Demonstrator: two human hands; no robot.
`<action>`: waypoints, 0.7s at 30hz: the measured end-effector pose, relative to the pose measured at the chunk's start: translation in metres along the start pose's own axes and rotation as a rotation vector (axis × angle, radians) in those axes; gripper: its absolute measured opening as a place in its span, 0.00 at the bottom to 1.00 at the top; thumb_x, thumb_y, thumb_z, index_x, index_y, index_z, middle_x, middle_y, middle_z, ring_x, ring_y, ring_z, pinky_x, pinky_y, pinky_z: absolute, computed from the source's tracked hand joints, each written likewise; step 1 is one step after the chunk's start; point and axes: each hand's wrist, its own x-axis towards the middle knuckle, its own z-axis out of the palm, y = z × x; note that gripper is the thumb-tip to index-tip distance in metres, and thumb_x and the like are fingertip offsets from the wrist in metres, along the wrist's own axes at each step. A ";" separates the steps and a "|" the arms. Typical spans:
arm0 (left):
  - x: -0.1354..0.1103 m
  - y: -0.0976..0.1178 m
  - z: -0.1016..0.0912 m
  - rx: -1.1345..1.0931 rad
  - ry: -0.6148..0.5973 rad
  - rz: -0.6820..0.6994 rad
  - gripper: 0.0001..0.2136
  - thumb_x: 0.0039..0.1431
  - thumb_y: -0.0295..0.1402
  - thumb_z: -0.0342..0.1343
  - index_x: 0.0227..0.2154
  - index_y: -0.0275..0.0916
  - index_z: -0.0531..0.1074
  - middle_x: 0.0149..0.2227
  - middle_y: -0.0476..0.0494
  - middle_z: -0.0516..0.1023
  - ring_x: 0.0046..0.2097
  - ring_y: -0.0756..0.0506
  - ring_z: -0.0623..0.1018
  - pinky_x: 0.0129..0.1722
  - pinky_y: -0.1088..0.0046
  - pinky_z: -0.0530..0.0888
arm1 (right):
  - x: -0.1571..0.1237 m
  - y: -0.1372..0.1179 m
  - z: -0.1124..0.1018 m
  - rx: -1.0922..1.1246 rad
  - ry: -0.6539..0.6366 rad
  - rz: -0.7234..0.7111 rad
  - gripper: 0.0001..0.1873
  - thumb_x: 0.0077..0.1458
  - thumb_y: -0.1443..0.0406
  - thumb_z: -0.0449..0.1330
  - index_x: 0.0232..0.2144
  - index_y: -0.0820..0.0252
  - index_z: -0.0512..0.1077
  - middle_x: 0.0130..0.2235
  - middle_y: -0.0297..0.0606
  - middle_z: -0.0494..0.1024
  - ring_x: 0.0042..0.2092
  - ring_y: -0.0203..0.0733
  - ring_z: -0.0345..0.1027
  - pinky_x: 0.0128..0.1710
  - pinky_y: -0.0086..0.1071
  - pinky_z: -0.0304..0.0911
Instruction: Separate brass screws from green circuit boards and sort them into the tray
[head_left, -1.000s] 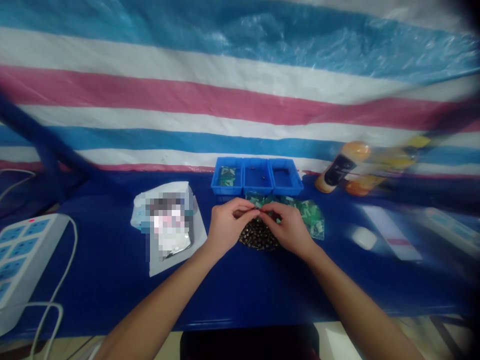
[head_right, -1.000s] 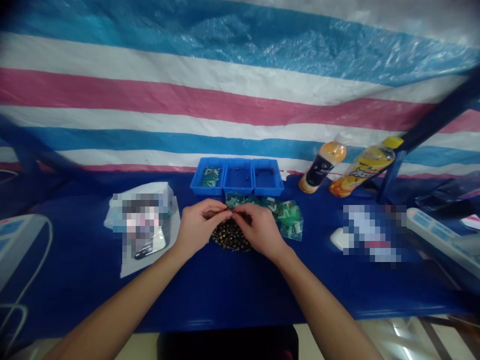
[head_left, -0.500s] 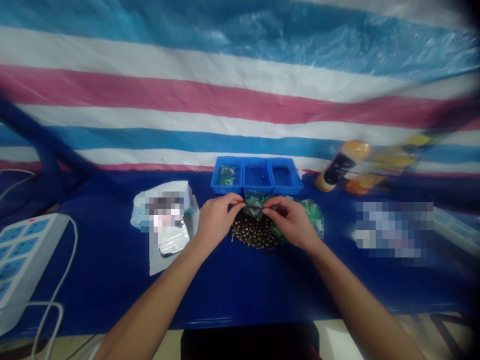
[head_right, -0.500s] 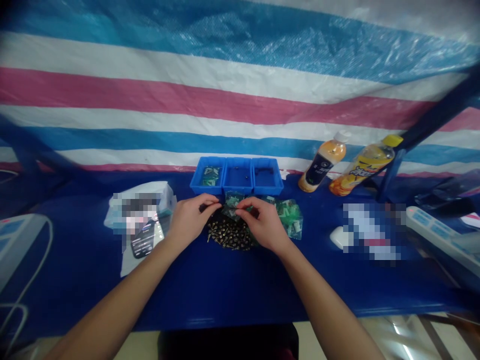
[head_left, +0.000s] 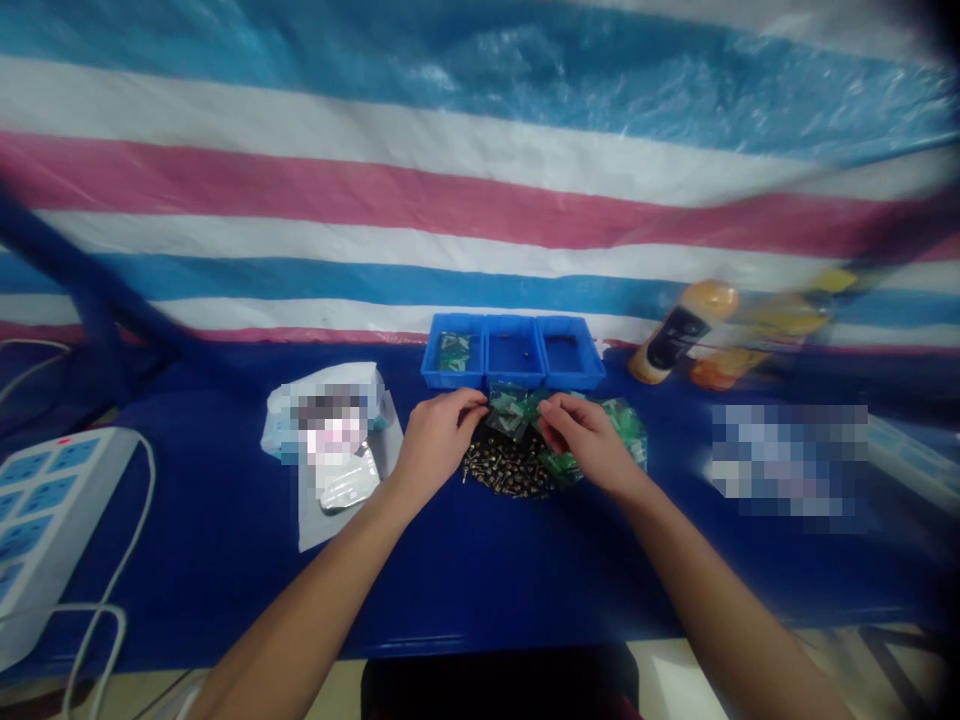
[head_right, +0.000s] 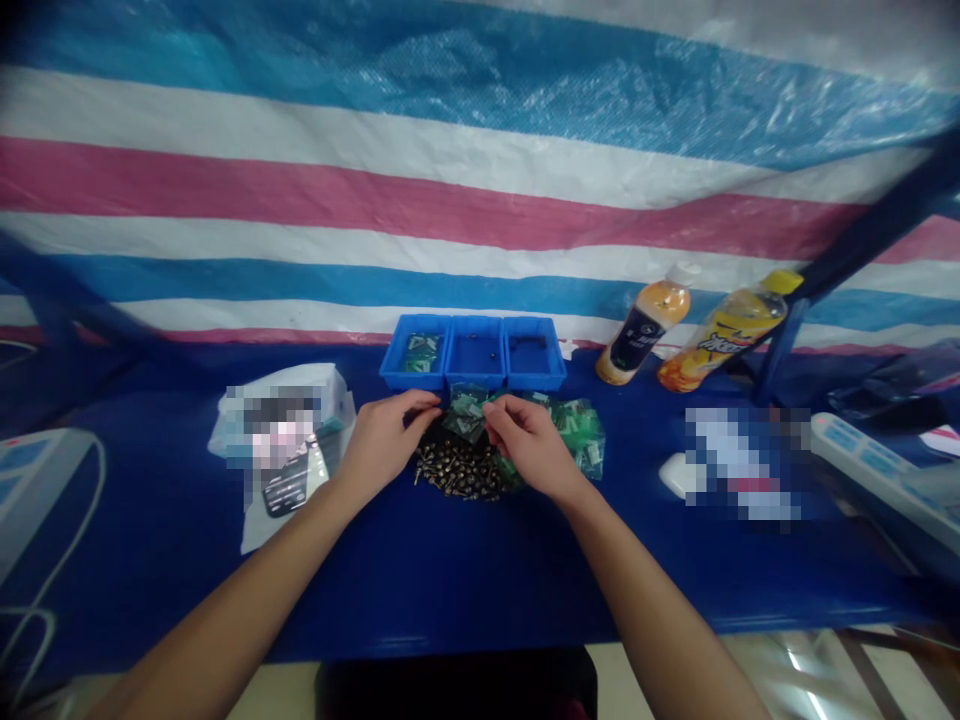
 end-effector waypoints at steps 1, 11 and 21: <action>0.000 0.000 0.000 0.003 0.000 0.000 0.07 0.63 0.30 0.56 0.42 0.46 0.76 0.41 0.52 0.83 0.42 0.45 0.82 0.44 0.68 0.74 | 0.000 0.000 0.000 0.016 0.000 0.005 0.22 0.62 0.51 0.55 0.22 0.58 0.63 0.19 0.28 0.63 0.22 0.31 0.54 0.23 0.28 0.51; 0.000 0.004 -0.002 0.032 0.011 0.013 0.13 0.63 0.25 0.52 0.46 0.44 0.75 0.43 0.48 0.82 0.43 0.44 0.81 0.46 0.65 0.75 | 0.001 0.003 0.003 0.055 0.019 -0.009 0.15 0.57 0.53 0.61 0.29 0.59 0.70 0.25 0.30 0.70 0.22 0.30 0.60 0.21 0.27 0.56; -0.001 0.003 -0.003 0.010 0.032 0.025 0.15 0.59 0.21 0.51 0.44 0.44 0.75 0.44 0.50 0.81 0.44 0.46 0.80 0.47 0.67 0.75 | 0.002 0.005 0.002 -0.012 0.060 -0.055 0.12 0.54 0.56 0.65 0.35 0.59 0.74 0.32 0.34 0.74 0.23 0.30 0.63 0.22 0.27 0.60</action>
